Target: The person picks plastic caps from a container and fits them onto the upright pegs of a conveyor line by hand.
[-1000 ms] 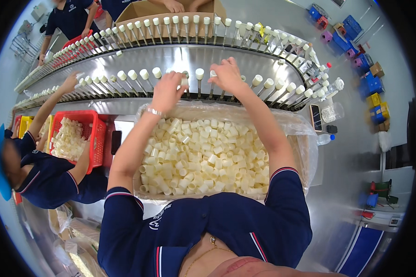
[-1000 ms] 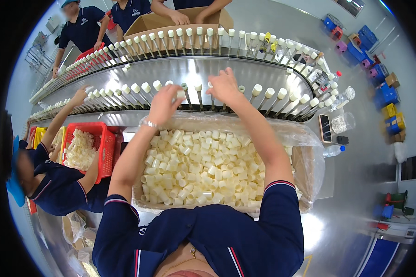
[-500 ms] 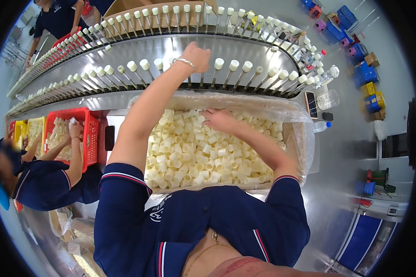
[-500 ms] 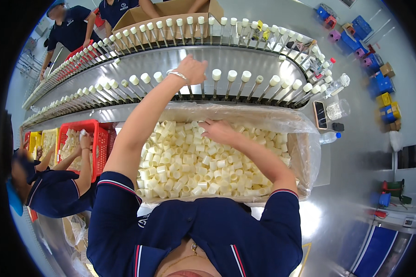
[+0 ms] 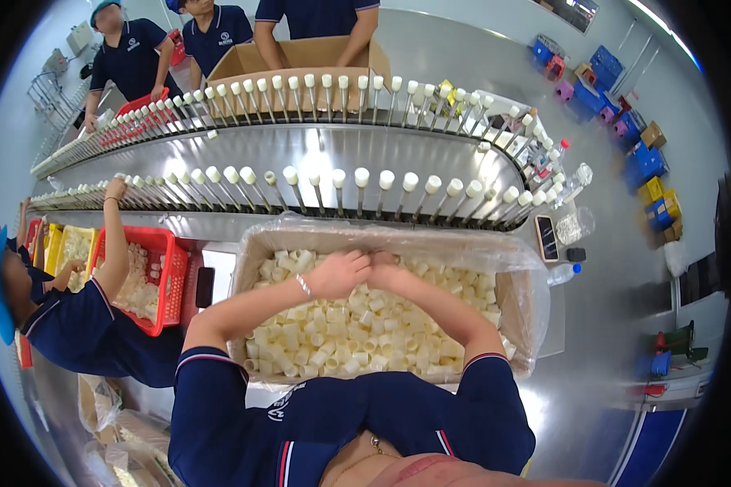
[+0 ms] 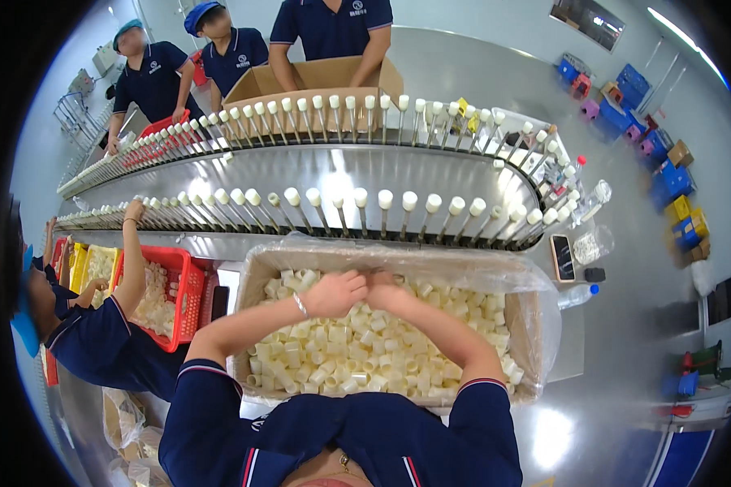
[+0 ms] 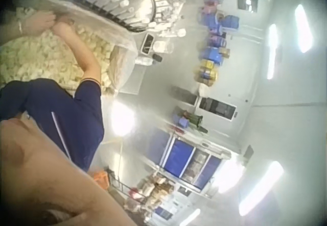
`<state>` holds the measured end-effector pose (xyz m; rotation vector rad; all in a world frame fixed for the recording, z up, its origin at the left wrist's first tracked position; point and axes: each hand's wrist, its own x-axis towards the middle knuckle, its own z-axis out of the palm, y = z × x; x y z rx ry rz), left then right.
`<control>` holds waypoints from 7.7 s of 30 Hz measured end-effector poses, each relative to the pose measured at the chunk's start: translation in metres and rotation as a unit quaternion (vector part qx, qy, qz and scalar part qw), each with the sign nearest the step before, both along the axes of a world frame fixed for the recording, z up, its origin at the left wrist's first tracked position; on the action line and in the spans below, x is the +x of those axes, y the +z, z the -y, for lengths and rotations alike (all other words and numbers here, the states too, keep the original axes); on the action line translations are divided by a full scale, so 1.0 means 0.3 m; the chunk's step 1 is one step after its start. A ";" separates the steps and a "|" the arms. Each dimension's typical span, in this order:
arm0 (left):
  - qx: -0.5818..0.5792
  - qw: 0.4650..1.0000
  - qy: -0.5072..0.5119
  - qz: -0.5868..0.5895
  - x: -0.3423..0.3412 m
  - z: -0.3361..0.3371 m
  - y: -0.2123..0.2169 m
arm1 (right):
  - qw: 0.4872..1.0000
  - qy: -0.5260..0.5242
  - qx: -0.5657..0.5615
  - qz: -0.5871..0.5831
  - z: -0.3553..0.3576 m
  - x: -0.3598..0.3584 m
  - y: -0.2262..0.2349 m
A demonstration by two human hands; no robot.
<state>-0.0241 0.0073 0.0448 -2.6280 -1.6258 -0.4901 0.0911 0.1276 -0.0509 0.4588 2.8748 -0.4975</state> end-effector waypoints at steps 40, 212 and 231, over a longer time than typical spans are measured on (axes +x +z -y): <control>0.203 0.775 0.554 0.226 -0.785 0.098 0.159 | 0.947 0.268 0.067 -0.165 0.039 0.006 0.260; 0.102 0.775 0.603 0.158 -0.875 0.130 0.172 | 0.911 0.032 -0.247 -0.328 0.060 0.020 0.314; -0.223 0.945 0.228 -0.076 -0.028 0.148 0.063 | 0.841 0.037 -0.308 -0.444 -0.036 -0.457 0.549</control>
